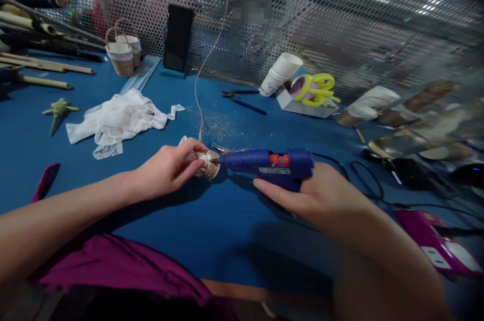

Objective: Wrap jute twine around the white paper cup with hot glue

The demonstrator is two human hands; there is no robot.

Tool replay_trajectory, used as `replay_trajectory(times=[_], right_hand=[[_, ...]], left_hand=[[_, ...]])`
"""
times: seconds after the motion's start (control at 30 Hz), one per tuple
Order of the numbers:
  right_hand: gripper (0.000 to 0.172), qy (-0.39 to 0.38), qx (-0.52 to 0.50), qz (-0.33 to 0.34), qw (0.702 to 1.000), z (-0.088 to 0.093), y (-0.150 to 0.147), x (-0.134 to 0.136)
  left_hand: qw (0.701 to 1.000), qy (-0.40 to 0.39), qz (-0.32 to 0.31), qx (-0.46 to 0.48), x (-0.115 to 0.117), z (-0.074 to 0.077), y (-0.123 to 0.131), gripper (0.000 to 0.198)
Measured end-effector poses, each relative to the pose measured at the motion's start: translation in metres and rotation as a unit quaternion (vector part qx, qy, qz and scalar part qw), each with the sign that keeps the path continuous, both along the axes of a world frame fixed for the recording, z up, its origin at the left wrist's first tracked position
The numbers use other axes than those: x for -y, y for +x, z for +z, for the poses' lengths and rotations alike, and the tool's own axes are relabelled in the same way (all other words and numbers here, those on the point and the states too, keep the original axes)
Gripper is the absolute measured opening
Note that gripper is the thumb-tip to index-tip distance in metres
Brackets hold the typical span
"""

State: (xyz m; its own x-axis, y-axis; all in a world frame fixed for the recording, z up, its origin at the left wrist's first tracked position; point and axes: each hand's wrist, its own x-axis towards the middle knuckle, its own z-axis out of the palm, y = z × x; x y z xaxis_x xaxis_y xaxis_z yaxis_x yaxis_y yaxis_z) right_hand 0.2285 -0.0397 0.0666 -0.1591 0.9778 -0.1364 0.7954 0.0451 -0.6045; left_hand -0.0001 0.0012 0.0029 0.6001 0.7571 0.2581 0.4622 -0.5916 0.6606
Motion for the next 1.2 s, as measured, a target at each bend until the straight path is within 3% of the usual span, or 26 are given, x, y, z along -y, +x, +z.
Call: replay_trajectory(times=[0.3,0.57,1.2], right_hand=[[0.016,0.008,-0.008,0.009,1.0,0.0,-0.002,0.001],[0.021,-0.028,-0.014,-0.006,0.999,0.003,-0.001,0.001],[0.034,0.0,-0.014,0.009,1.0,0.004,-0.001,-0.01]], left_hand=[[1.0,-0.007,0.006,0.006,0.0,0.002,0.001,0.023],[1.0,-0.002,0.006,0.002,-0.001,0.0,0.001,0.024],[0.999,0.023,-0.029,-0.024,-0.001,0.002,0.0,0.022]])
